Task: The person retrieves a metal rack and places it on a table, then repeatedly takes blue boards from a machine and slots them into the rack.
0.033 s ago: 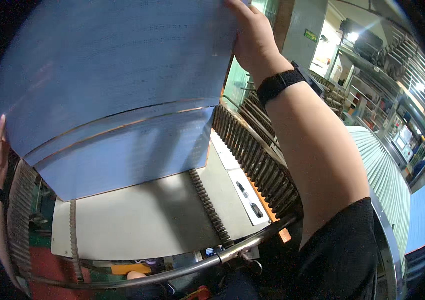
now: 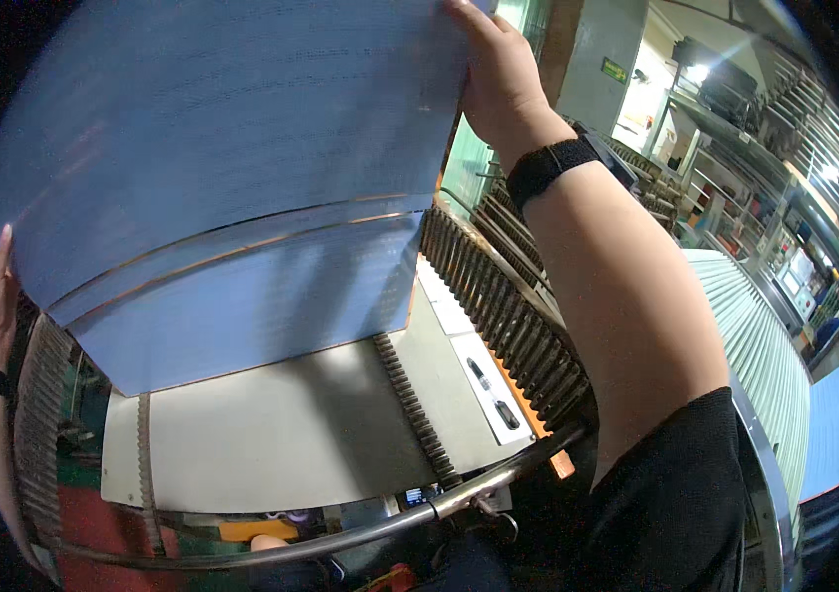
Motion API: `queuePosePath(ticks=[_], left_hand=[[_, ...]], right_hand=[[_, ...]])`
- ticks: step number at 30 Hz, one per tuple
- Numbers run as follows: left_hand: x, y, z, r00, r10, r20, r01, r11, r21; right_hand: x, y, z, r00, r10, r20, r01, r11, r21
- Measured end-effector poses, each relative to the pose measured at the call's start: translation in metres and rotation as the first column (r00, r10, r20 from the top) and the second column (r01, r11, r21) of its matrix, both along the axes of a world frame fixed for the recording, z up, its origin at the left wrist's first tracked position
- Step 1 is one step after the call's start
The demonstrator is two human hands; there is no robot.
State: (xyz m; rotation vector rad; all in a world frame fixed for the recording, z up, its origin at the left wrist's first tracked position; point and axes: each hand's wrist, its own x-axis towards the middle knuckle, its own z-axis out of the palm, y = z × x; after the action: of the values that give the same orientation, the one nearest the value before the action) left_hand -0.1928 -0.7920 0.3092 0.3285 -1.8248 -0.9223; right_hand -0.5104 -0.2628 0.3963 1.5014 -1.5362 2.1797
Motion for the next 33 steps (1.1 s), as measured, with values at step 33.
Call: queuePosePath(ticks=[33], left_hand=[[0.017, 0.089, 0.011, 0.976, -0.009, 0.217, -0.014, 0.995, 0.104]], right_hand=[[-0.057, 0.032, -0.04, 0.939, -0.335, 0.075, 0.312, 0.923, 0.224]])
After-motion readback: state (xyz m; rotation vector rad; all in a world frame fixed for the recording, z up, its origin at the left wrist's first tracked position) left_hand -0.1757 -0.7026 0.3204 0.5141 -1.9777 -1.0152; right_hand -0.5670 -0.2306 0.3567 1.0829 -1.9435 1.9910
